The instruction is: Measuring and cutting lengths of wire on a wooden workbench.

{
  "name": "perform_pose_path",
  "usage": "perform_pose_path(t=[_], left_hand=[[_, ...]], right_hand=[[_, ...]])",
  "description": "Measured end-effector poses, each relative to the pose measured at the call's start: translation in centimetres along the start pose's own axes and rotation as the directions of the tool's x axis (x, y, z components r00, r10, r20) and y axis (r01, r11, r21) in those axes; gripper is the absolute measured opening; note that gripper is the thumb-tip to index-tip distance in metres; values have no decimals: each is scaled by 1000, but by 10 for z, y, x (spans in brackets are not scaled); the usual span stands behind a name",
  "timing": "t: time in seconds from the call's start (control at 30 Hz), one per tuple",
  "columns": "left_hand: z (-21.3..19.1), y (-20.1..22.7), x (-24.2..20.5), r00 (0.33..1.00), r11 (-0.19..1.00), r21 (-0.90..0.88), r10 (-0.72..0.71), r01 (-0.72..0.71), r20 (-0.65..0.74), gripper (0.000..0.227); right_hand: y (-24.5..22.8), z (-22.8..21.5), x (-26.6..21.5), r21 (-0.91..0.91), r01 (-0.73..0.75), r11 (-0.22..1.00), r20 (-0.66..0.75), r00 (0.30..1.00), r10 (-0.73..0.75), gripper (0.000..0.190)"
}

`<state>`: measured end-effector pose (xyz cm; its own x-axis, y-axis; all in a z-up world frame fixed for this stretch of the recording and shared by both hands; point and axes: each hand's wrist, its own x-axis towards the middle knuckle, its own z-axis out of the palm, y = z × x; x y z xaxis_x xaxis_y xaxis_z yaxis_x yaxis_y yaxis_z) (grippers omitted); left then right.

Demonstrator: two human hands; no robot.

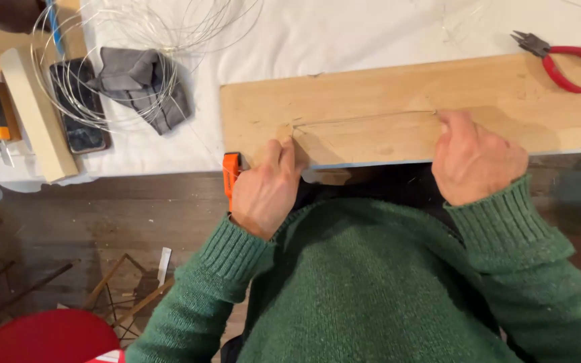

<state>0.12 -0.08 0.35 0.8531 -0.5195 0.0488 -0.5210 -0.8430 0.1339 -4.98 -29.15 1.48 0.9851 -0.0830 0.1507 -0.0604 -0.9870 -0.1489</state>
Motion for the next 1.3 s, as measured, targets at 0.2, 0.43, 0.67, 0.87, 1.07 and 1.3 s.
perform_pose_path(t=[0.2,0.43,0.67,0.87,1.07,1.3], left_hand=[[-2,-1,2,995,995,95,35,-44,91,22],[4,4,14,973,997,32,64,-73,223,47],[19,5,29,965,997,-74,52,-34,257,51],[27,7,32,967,991,-96,110,-90,229,51],[21,10,36,923,985,-33,172,-171,345,44],[27,6,33,902,955,-46,293,-294,319,40]], right_hand=[[3,-16,15,-205,89,975,199,979,-47,9],[30,-9,35,19,485,874,216,852,-477,16],[47,22,36,231,520,822,255,783,-567,11],[40,56,12,507,130,852,68,979,-190,12],[36,57,16,444,247,861,-68,968,-242,18],[37,54,20,450,321,833,-69,943,-326,22]])
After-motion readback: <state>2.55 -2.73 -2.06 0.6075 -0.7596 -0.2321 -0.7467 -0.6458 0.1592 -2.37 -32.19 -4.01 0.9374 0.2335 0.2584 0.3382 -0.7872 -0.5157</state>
